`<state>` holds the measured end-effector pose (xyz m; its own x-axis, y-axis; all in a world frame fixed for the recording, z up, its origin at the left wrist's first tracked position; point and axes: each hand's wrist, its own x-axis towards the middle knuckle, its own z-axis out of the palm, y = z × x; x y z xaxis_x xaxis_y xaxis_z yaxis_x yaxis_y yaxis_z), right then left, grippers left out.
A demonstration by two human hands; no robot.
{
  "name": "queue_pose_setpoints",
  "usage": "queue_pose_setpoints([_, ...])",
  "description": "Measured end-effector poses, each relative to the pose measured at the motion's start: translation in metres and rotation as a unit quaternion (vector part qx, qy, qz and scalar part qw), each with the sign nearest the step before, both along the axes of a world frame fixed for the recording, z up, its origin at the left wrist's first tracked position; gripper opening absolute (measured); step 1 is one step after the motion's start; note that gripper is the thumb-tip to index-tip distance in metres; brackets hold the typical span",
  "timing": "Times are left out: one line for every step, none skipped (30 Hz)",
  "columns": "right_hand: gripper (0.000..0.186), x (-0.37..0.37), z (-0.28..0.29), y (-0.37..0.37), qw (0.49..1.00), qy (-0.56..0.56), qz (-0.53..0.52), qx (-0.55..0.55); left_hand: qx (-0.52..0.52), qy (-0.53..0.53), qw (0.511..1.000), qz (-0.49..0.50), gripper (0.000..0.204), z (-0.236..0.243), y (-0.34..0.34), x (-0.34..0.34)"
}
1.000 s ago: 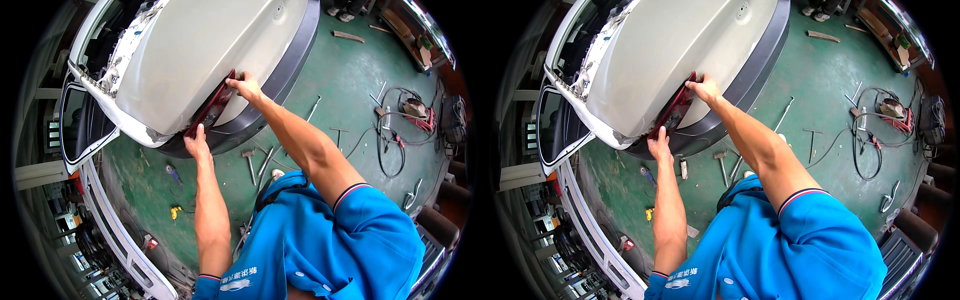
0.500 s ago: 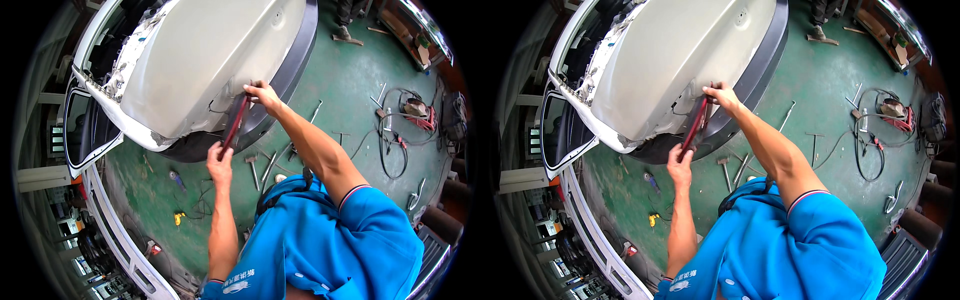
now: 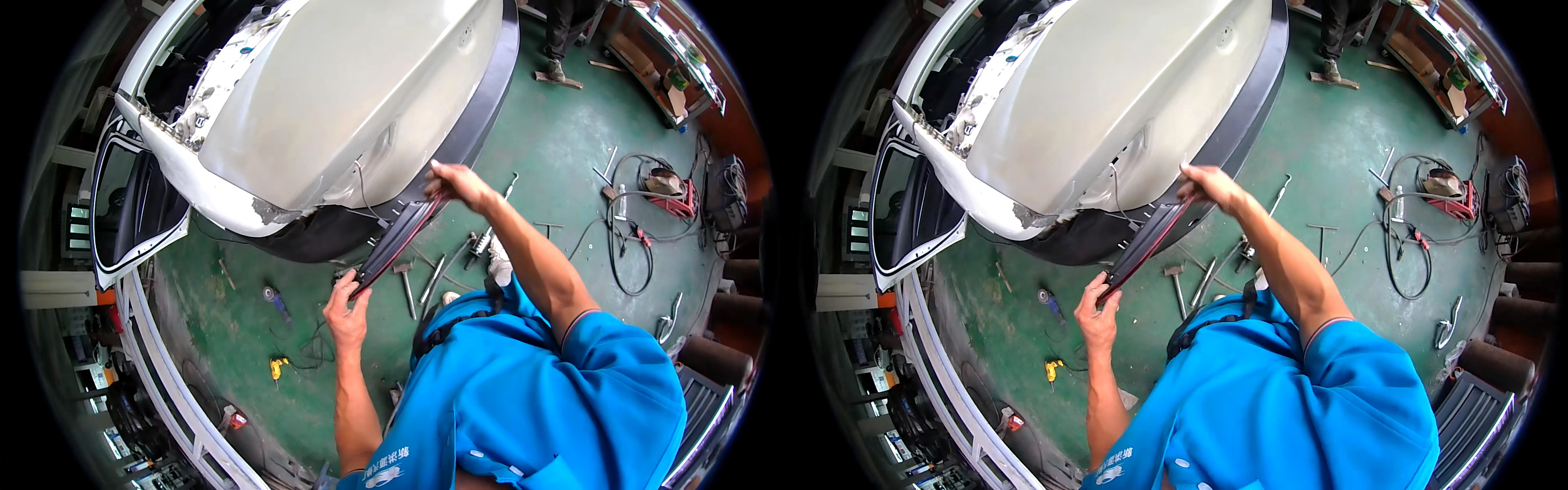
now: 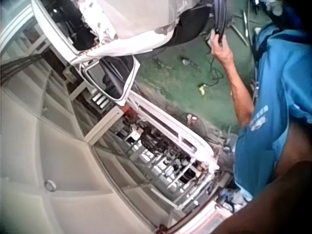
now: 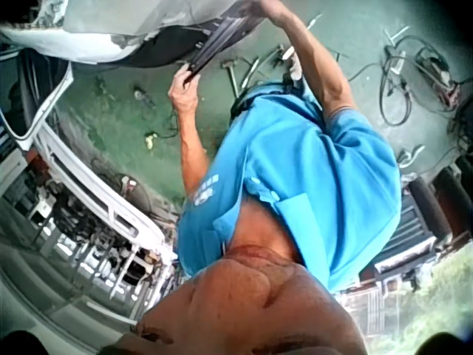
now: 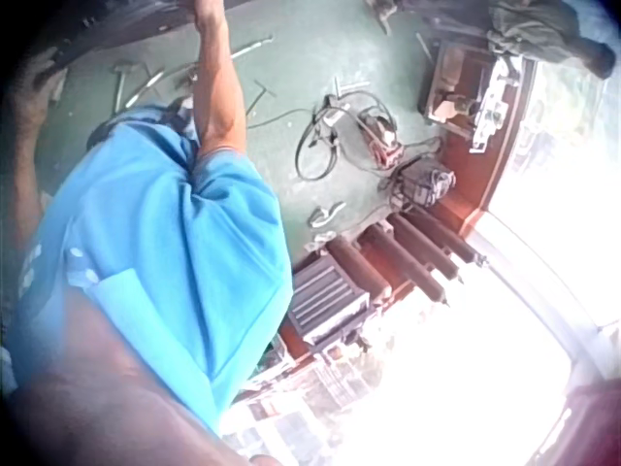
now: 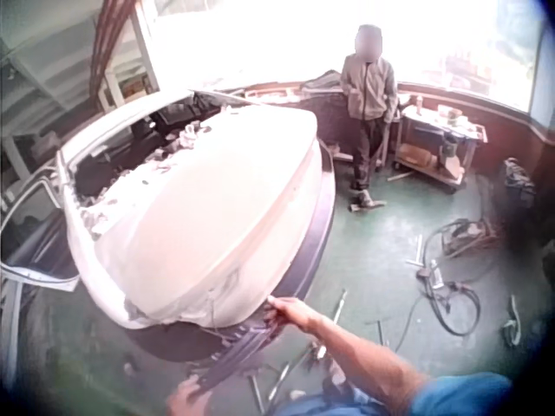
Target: The person works on the rear of a white car, using a wrench to tighten bolts on the trunk lid and then installing a red taillight assembly. They also use a power sander on the trunk area and handle various tools and parts during the repair.
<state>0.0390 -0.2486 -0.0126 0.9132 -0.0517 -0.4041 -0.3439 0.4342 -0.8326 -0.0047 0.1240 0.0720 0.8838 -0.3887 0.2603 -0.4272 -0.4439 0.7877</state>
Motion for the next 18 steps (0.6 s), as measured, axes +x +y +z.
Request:
queue_pose_setpoints([0.055,0.022,0.008,-0.008,0.995,-0.001,0.026,-0.101,-0.001,0.005,1.000,-0.006,0.025,0.000,0.004,0.004])
queue_pose_setpoints([0.055,0.041,0.020,-0.005,0.978,-0.002,0.054,-0.200,0.000,-0.008,1.000,-0.020,0.026,0.000,0.008,0.007])
queue_pose_setpoints([0.054,0.057,0.029,0.008,0.971,-0.014,0.060,-0.229,0.001,-0.020,0.999,-0.033,0.026,-0.001,0.010,0.008])
queue_pose_setpoints([0.047,0.079,0.034,0.018,0.953,-0.028,0.116,-0.280,-0.003,-0.039,0.998,-0.047,0.026,-0.002,0.007,0.015])
queue_pose_setpoints([0.050,0.099,0.040,0.035,0.925,-0.026,0.174,-0.336,0.014,-0.024,0.999,-0.047,0.026,-0.004,0.009,0.015])
queue_pose_setpoints([0.051,0.113,0.045,0.054,0.910,-0.037,0.211,-0.356,0.011,-0.025,0.998,-0.049,0.026,0.000,0.008,0.014])
queue_pose_setpoints([0.048,0.127,0.039,0.064,0.918,-0.029,0.225,-0.326,0.007,-0.015,0.998,-0.056,0.026,-0.001,0.003,0.017])
queue_pose_setpoints([0.037,0.136,0.032,0.077,0.935,-0.022,0.191,-0.298,0.002,-0.006,0.998,-0.059,0.026,-0.002,-0.001,0.020])
queue_pose_setpoints([0.033,0.145,0.022,0.081,0.957,-0.007,0.167,-0.238,0.006,-0.008,0.997,-0.070,0.026,0.000,-0.009,0.025])
queue_pose_setpoints([0.024,0.150,0.027,0.100,0.975,0.022,0.133,-0.177,0.027,-0.031,0.997,-0.068,0.025,0.002,-0.005,0.025])
queue_pose_setpoints([0.020,0.155,0.022,0.105,0.987,0.022,0.071,-0.145,0.029,-0.020,0.997,-0.064,0.025,0.006,-0.008,0.026])
queue_pose_setpoints([0.017,0.160,0.019,0.107,0.994,0.021,0.008,-0.111,0.031,-0.009,0.998,-0.061,0.025,0.012,-0.013,0.027])
queue_pose_setpoints([0.015,0.166,0.011,0.097,0.995,0.037,-0.063,-0.062,0.028,-0.021,0.998,-0.056,0.025,0.012,-0.025,0.031])
queue_pose_setpoints([0.013,0.168,0.009,0.096,0.991,0.056,-0.125,-0.005,0.032,-0.030,0.998,-0.045,0.025,0.014,-0.029,0.031])
queue_pose_setpoints([0.014,0.170,0.009,0.090,0.989,0.075,-0.129,0.020,0.036,-0.040,0.998,-0.035,0.025,0.017,-0.034,0.033])
queue_pose_setpoints([0.014,0.166,0.014,0.090,0.994,0.071,-0.085,-0.010,0.043,-0.031,0.998,-0.035,0.025,0.017,-0.034,0.033])
queue_pose_setpoints([0.014,0.156,0.021,0.092,0.996,0.069,-0.037,-0.041,0.048,-0.020,0.998,-0.032,0.025,0.017,-0.032,0.027])
queue_pose_setpoints([0.015,0.150,0.029,0.093,0.995,0.065,0.009,-0.071,0.054,-0.008,0.998,-0.031,0.026,0.018,-0.032,0.023])
